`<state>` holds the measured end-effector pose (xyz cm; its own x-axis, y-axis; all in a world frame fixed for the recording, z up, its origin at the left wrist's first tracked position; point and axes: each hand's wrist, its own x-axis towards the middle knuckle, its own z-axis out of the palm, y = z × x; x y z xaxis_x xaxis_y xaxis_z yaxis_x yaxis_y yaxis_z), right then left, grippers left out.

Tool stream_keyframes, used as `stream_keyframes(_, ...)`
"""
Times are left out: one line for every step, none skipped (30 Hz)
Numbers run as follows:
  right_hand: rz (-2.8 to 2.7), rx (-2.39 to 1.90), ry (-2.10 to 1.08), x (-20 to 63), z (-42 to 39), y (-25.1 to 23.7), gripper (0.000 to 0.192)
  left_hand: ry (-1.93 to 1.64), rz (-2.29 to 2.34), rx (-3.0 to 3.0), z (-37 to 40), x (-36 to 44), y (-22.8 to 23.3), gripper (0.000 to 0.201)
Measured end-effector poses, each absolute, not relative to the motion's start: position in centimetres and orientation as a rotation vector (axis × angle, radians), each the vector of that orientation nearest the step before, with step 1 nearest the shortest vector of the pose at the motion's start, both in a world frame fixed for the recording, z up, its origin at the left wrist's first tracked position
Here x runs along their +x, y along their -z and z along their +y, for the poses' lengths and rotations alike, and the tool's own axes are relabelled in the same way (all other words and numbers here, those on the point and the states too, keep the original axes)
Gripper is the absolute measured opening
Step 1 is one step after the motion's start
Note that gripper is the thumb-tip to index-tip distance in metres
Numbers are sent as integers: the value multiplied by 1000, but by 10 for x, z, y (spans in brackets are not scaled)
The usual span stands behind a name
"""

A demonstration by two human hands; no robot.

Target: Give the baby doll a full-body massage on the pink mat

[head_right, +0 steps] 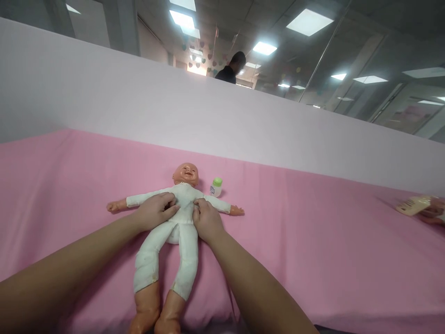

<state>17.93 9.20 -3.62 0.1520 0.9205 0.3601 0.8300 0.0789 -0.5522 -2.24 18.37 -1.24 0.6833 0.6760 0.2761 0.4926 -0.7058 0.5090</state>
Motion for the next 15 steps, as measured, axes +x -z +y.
stream_keyframes(-1697,-1744,-168,182,92,35,22,-647,929,2477,184,-23,13,29)
stream_keyframes(-1707,-1740,-161,184,93,33,20,-669,952,2448,186,-23,14,27)
stream_keyframes(-1705,-1740,-147,187,95,30,17,-705,984,2412,188,-23,15,25)
stream_keyframes(-1687,-1738,-123,189,98,27,14,-754,1022,2368,191,-22,15,21)
stream_keyframes(-1654,-1726,-93,192,102,22,12,-814,1061,2317,195,-20,15,16)
stream_keyframes(-1607,-1701,-67,194,108,18,12,-882,1101,2256,201,-17,15,12)
stream_keyframes(-1549,-1663,-58,195,116,14,13,-953,1140,2186,208,-12,13,12)
stream_keyframes(-1485,-1616,-73,196,126,10,13,-1024,1173,2106,217,-6,12,15)
stream_keyframes(-1412,-1562,-114,196,137,7,12,-1091,1199,2019,226,2,10,18)
stream_keyframes(-1323,-1501,-180,195,150,5,11,-1154,1225,1918,236,10,7,23)
stream_keyframes(-1225,-1438,-254,194,163,4,11,-1208,1240,1811,246,19,5,30)
stream_keyframes(-1101,-1364,-348,193,177,4,13,-1242,1253,1704,256,28,3,38)
stream_keyframes(-962,-1290,-434,192,190,5,15,-1254,1261,1595,265,37,2,47)
stream_keyframes(-908,-1263,-458,191,203,7,18,-1254,1266,1499,274,46,1,56)
stream_keyframes(-864,-1240,-476,189,215,10,21,-1251,1268,1448,281,53,2,63)
